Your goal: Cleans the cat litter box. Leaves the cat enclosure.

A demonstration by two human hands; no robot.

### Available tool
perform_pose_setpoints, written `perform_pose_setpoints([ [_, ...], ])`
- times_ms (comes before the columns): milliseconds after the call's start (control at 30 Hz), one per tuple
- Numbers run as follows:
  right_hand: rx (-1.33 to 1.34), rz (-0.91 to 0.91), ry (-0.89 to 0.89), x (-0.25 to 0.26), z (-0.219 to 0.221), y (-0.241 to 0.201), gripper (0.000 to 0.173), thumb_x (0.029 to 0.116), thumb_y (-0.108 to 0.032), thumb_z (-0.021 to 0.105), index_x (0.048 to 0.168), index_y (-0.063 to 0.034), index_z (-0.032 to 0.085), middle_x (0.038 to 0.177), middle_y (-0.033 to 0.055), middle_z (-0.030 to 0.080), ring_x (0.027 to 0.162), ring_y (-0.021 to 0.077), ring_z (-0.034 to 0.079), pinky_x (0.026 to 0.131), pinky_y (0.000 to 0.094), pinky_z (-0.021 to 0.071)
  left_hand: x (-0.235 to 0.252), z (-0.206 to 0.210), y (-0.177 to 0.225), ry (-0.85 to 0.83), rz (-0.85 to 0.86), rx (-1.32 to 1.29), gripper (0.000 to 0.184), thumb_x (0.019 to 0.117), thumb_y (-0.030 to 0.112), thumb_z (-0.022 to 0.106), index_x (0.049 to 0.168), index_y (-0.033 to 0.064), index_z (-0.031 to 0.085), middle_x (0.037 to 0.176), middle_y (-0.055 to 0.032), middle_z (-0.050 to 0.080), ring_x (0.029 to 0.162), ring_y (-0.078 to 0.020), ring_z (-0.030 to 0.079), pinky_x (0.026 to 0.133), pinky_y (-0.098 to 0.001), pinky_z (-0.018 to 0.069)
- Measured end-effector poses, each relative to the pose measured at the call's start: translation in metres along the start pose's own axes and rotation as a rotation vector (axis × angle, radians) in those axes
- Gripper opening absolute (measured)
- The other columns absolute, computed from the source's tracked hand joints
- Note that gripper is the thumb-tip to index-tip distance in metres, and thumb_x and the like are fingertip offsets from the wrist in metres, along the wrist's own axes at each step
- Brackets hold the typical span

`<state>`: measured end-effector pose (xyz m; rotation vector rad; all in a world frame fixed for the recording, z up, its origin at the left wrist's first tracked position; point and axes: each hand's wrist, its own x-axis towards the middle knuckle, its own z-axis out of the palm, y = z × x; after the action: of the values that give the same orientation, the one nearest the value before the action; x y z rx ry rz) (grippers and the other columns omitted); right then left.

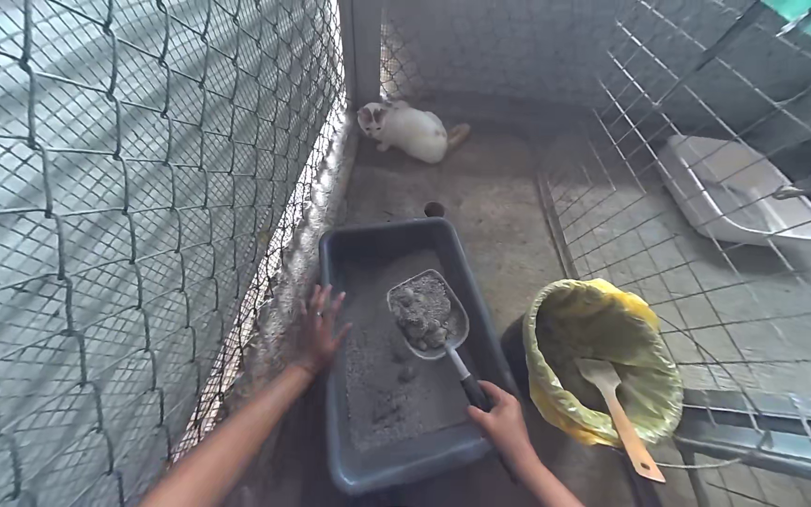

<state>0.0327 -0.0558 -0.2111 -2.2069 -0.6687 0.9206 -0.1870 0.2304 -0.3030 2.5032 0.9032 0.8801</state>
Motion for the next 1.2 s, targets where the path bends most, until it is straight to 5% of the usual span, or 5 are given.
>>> perform_pose_setpoints([
  [167,-0.036,0.048,-0.038,-0.003,-0.006,-0.001,0.036,0.0816,-0.006,0.077,0.116,0.0018,0.072,0.095,0.0177,0.073,0.084,0.0265,0.07,0.081,0.0481,0.055,-0.03,0.008,0.01,0.029,0.101,-0.04,0.062,0.1,0.056,0.043,0.117,0.0018,0.068,0.123,-0.0289,0.064,0.129,-0.0525,0.054,0.109,-0.0761,0.0286],
  [400,-0.125,0.102,-0.088,-0.007,-0.016,0.0,0.038,0.0834,-0.009,0.079,0.12,0.0001,0.072,0.102,0.0196,0.074,0.094,0.0305,0.071,0.088,0.0516,0.0545,-0.013,-0.008,-0.008,-0.086,-0.427,-0.07,0.084,0.0861,0.026,0.073,0.153,-0.0104,0.037,0.157,-0.0397,0.03,0.147,-0.0581,0.026,0.121,-0.0651,0.022],
  [500,-0.114,0.118,-0.063,-0.01,-0.015,0.0,0.038,0.0827,-0.007,0.078,0.119,0.0002,0.073,0.102,0.0195,0.074,0.095,0.0306,0.071,0.089,0.0515,0.0541,-0.015,-0.003,0.002,-0.17,-0.67,-0.163,0.082,0.0954,0.024,0.069,0.159,-0.0046,0.026,0.162,-0.0359,0.022,0.151,-0.0519,0.024,0.123,-0.059,0.0228],
  [933,-0.177,0.131,-0.129,-0.012,-0.021,-0.004,0.039,0.0841,-0.009,0.078,0.122,-0.0008,0.072,0.102,0.0181,0.074,0.095,0.0291,0.07,0.089,0.05,0.0536,0.034,0.017,0.002,-0.335,-0.625,-0.055,0.064,0.1033,0.029,0.059,0.157,0.0018,0.037,0.157,-0.0313,0.038,0.147,-0.0489,0.034,0.121,-0.0586,0.0269],
  [1200,0.251,0.041,0.067,-0.052,-0.049,-0.005,0.035,0.0709,-0.007,0.08,0.105,-0.0011,0.073,0.078,0.0017,0.072,0.063,0.0049,0.065,0.06,0.0259,0.056,0.036,0.011,0.008,-0.356,-0.637,-0.061,0.064,0.1039,0.029,0.059,0.158,0.0024,0.036,0.156,-0.0307,0.04,0.146,-0.0495,0.036,0.119,-0.0607,0.0292],
])
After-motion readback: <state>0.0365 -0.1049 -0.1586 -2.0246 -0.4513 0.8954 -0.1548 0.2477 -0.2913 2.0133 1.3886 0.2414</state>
